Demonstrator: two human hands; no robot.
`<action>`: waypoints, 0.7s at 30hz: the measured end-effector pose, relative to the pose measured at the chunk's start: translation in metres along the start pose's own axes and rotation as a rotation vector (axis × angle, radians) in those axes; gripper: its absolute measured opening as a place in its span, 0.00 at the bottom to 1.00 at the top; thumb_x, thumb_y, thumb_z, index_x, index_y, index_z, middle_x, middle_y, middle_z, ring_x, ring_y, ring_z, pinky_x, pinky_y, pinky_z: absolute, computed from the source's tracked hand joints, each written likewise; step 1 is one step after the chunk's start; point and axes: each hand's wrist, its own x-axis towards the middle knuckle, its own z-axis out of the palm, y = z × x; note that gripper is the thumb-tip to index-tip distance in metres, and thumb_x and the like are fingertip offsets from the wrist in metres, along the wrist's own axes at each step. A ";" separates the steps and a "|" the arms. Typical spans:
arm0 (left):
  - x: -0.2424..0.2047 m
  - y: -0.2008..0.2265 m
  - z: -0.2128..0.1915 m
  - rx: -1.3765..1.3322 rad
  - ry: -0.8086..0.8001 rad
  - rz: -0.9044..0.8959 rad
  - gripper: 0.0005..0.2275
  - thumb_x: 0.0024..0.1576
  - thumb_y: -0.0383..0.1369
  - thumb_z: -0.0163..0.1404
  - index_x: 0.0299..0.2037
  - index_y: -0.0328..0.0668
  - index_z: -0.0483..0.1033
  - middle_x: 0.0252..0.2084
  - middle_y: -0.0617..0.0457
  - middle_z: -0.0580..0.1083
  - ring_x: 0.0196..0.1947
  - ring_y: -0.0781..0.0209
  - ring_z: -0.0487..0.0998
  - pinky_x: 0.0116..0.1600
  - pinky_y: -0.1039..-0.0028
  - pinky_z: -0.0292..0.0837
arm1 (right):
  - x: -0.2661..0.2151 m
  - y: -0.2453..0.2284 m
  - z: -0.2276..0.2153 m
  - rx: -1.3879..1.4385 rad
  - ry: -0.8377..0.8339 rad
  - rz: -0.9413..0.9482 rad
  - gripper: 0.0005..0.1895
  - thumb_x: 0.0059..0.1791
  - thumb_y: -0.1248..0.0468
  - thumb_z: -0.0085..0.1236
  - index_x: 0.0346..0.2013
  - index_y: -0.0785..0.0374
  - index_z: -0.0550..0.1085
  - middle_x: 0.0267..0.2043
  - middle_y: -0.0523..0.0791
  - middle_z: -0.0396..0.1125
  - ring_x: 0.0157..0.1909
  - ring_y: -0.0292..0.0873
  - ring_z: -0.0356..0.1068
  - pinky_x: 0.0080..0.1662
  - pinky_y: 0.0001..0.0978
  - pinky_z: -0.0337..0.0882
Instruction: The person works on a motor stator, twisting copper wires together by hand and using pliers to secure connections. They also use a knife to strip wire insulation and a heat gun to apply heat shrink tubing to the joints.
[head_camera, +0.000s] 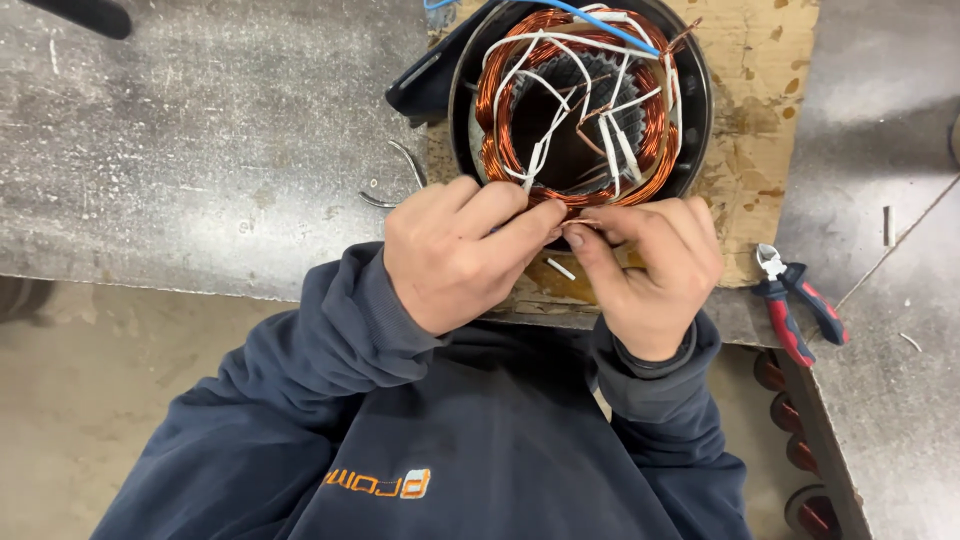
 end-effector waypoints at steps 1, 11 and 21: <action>0.001 -0.001 0.000 -0.024 0.012 0.008 0.10 0.60 0.31 0.60 0.50 0.47 0.80 0.36 0.60 0.71 0.31 0.62 0.72 0.35 0.70 0.65 | 0.001 0.000 -0.001 0.038 -0.007 0.045 0.12 0.46 0.68 0.76 0.40 0.60 0.79 0.37 0.42 0.72 0.37 0.42 0.67 0.42 0.32 0.64; 0.006 -0.011 0.021 -0.216 0.056 0.010 0.10 0.57 0.32 0.64 0.48 0.49 0.82 0.42 0.62 0.73 0.38 0.57 0.70 0.43 0.65 0.59 | 0.013 0.017 -0.015 0.097 -0.093 0.046 0.17 0.46 0.68 0.77 0.45 0.63 0.79 0.35 0.44 0.70 0.35 0.41 0.69 0.37 0.29 0.67; -0.009 -0.025 0.008 -0.464 0.029 -0.161 0.11 0.58 0.26 0.63 0.49 0.43 0.80 0.45 0.55 0.76 0.41 0.55 0.76 0.45 0.71 0.68 | 0.017 0.003 -0.028 -0.010 -0.214 -0.082 0.17 0.46 0.61 0.77 0.45 0.59 0.79 0.42 0.43 0.72 0.38 0.44 0.70 0.40 0.34 0.65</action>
